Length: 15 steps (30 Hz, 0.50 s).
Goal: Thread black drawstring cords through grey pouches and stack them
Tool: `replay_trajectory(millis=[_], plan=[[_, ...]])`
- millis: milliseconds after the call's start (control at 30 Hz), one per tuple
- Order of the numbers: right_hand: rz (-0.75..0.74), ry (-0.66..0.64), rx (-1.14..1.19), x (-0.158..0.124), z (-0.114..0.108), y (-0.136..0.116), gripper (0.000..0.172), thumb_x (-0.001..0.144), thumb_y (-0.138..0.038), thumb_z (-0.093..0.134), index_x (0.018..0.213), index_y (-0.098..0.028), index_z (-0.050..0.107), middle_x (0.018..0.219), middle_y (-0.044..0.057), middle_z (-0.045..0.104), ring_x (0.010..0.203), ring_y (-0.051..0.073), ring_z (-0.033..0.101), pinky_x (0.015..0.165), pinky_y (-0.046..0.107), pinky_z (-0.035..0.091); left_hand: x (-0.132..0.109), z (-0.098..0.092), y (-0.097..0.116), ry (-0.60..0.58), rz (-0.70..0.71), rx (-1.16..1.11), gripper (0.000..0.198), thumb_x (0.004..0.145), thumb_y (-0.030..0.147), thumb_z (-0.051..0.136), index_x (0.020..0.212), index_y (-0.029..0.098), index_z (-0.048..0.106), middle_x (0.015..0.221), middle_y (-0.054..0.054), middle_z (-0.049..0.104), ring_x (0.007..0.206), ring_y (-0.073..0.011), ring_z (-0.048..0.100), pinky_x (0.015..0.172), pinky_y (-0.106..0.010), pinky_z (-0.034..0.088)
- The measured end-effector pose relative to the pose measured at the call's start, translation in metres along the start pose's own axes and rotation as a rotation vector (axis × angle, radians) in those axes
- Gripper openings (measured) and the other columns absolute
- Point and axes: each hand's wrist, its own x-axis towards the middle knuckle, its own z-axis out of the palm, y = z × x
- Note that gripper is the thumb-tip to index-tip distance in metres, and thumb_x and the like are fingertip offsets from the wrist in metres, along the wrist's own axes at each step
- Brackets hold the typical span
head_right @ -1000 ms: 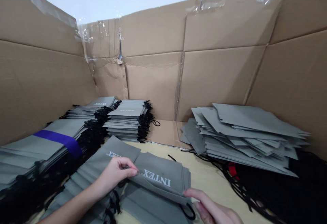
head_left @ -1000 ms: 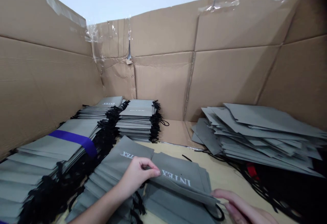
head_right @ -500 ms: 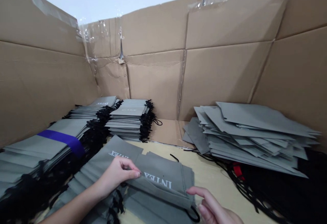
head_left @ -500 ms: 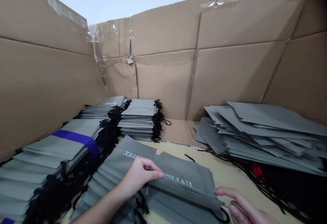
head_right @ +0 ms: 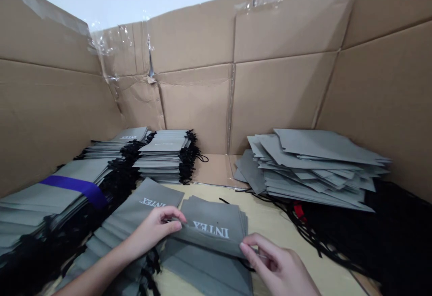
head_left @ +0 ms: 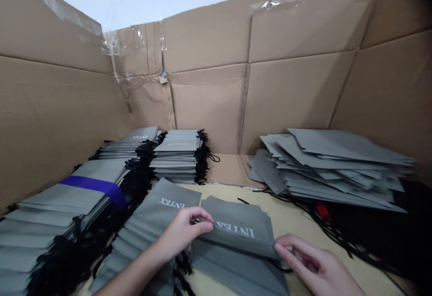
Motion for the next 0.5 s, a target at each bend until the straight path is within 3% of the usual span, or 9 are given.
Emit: replay_trajectory(millis=[133,267,367,500], plan=[[0.092,-0.016,0.148,0.006,-0.001,0.0,0.04,0.078,-0.056,0.047,0.066,-0.019,0.056,0.055,-0.001,0.05,0.054,0.014,0.048,0.049,0.02,0.039,0.0,-0.004,-0.002,0.048,-0.001,0.006,0.017,0.069,0.023,0.061,0.081,0.015,0.053,0.062,0.006,0.045,0.057,-0.0089,0.04,0.053,-0.019,0.03],[0.151,-0.1,0.254,0.007,0.0,0.001,0.047,0.075,-0.064,0.044,0.059,-0.02,0.041,0.052,-0.005,0.031,0.049,0.011,0.033,0.046,0.02,0.03,-0.003,-0.005,-0.002,0.123,0.062,0.064,0.012,0.079,0.028,0.051,0.077,0.019,0.044,0.059,0.007,0.038,0.055,-0.0091,0.037,0.052,-0.019,0.028],[0.16,-0.123,0.289,0.006,-0.001,-0.004,0.052,0.073,-0.069,0.044,0.058,-0.02,0.035,0.054,-0.006,0.027,0.051,0.01,0.029,0.047,0.02,0.026,-0.007,-0.006,0.001,0.168,0.129,0.149,0.013,0.084,0.03,0.044,0.077,0.019,0.043,0.064,0.004,0.047,0.06,-0.0112,0.044,0.056,-0.02,0.032],[0.2,-0.152,0.422,0.007,-0.001,-0.002,0.055,0.069,-0.072,0.045,0.058,-0.02,0.03,0.051,-0.008,0.024,0.045,0.007,0.022,0.041,0.019,0.017,-0.012,-0.006,0.007,0.189,0.19,0.133,0.017,0.086,0.032,0.042,0.074,0.021,0.042,0.084,-0.004,0.064,0.085,-0.0182,0.058,0.072,-0.024,0.039]])
